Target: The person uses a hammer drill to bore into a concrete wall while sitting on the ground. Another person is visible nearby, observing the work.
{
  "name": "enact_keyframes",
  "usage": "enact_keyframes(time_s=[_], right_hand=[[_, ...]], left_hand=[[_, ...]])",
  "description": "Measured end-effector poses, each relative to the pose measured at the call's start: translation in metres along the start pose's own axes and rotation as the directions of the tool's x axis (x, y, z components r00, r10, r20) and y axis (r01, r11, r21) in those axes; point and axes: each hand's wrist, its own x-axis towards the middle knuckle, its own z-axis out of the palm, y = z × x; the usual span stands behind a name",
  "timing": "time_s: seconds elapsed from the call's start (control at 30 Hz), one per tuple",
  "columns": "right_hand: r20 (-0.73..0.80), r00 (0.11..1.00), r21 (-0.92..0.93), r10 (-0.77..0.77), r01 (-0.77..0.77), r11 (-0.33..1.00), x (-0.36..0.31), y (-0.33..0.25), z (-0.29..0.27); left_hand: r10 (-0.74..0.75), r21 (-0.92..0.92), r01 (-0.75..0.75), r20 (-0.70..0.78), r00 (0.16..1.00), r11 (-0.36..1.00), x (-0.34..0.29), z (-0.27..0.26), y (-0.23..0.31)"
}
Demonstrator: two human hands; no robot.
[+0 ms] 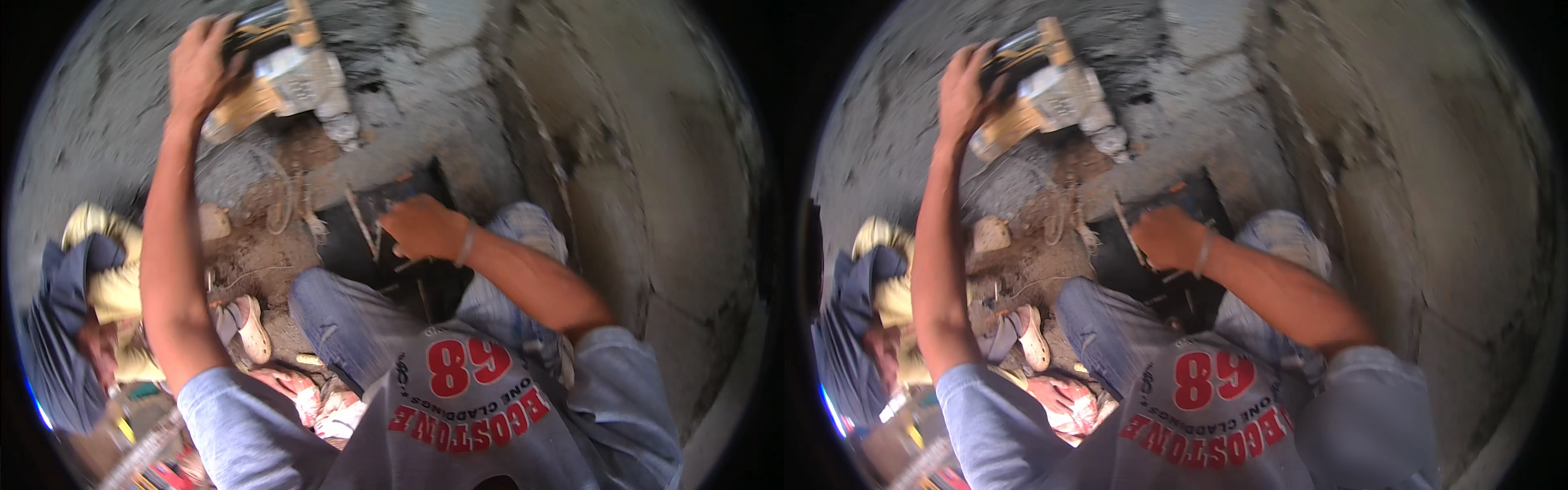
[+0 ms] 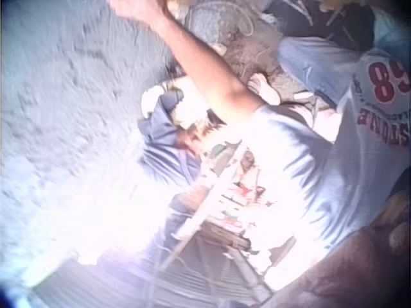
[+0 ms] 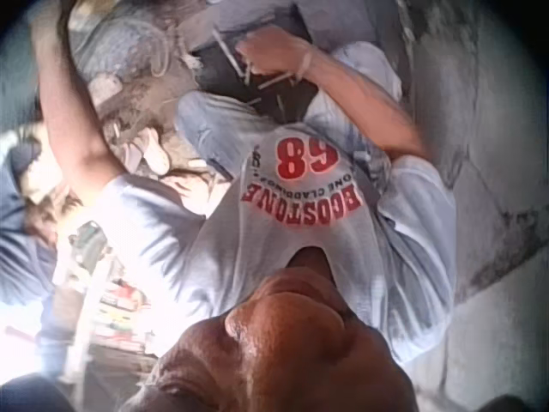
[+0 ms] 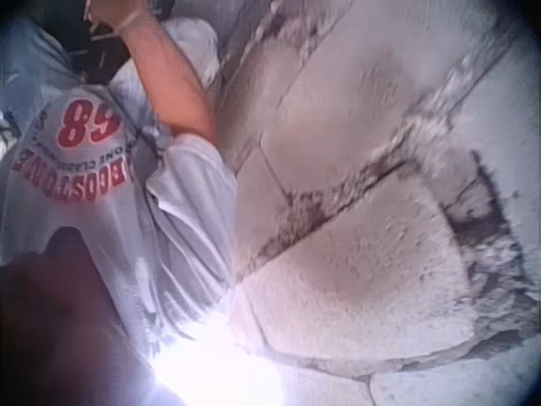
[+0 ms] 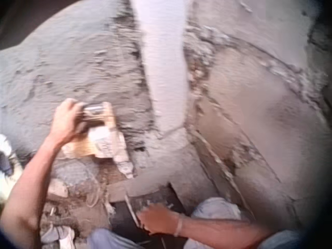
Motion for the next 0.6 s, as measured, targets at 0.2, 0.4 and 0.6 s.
enact_keyframes(time_s=[0.2, 0.4, 0.6], right_hand=[[-0.261, 0.946, 0.092, 0.193, -0.175, 0.98, -0.034, 0.039, -0.006], [-0.342, 0.759, 0.203, 0.553, -0.515, 0.833, -0.169, -0.079, -0.093], [-0.305, 0.52, 0.33, 0.798, -0.728, 0.6, -0.246, -0.143, -0.122]], left_hand=[[-0.114, 0.101, 0.123, -0.086, 0.99, 0.987, 0.003, 0.034, 0.027], [-0.215, 0.018, 0.216, -0.045, 0.976, 0.976, 0.002, 0.023, 0.007], [-0.343, 0.016, 0.342, 0.058, 0.938, 0.939, 0.002, 0.003, 0.026]])
